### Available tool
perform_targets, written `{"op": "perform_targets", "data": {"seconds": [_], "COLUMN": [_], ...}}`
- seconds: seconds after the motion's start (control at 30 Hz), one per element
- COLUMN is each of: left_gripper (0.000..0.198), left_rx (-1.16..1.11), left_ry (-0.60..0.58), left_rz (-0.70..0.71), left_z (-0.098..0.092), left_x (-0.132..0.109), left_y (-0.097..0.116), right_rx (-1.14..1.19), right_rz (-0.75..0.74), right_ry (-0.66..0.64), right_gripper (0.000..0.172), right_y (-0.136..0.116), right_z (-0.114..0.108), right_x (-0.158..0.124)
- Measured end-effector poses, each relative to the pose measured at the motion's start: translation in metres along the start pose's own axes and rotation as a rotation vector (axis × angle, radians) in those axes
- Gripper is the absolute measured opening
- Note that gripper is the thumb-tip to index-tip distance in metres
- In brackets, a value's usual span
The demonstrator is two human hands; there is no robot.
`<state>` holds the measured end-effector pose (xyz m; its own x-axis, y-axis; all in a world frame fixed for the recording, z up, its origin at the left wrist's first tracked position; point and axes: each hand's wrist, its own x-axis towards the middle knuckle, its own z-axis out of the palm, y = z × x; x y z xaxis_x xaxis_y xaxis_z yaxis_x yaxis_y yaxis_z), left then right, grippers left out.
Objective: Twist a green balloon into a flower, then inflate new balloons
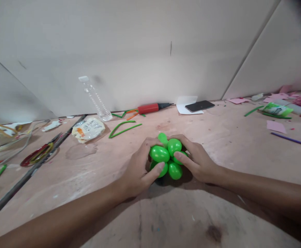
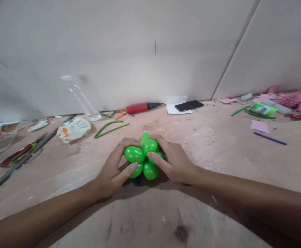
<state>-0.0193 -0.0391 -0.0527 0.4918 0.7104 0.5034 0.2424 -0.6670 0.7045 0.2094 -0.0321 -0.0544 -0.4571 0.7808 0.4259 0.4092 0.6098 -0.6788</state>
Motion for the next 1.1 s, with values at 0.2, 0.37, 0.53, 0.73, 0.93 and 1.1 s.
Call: {"op": "perform_targets", "data": {"seconds": [0.2,0.37,0.53,0.73,0.93,1.1], "left_gripper": [0.036,0.036,0.026,0.032,0.029,0.038], "left_rx": [0.011,-0.045,-0.164,-0.112,-0.13,-0.134], "left_ry": [-0.003,-0.011,0.01,-0.018,0.176,0.176], "left_rz": [0.118,0.021,-0.041,-0.028,-0.05,-0.117], "left_z": [0.0013,0.0002,0.0012,-0.0001,0.0026,0.0037], "left_x": [0.0002,0.0001,0.0003,0.0003,0.0003,-0.0011], "left_y": [-0.0013,-0.0015,-0.0034,-0.0012,-0.0053,-0.0082], "right_rx": [0.053,0.069,0.113,0.119,0.228,0.241], "right_rz": [0.015,-0.07,-0.069,-0.062,-0.002,0.051], "right_ry": [0.036,0.023,0.041,-0.011,0.037,-0.011], "right_gripper": [0.033,0.041,0.036,0.04,0.061,0.052], "right_y": [0.0035,0.0064,0.0062,0.008,0.0089,0.0077], "right_z": [-0.0008,-0.0022,-0.0009,-0.0012,-0.0025,-0.0005], "right_x": [0.0006,0.0006,0.0013,0.002,0.0021,0.0029]}}
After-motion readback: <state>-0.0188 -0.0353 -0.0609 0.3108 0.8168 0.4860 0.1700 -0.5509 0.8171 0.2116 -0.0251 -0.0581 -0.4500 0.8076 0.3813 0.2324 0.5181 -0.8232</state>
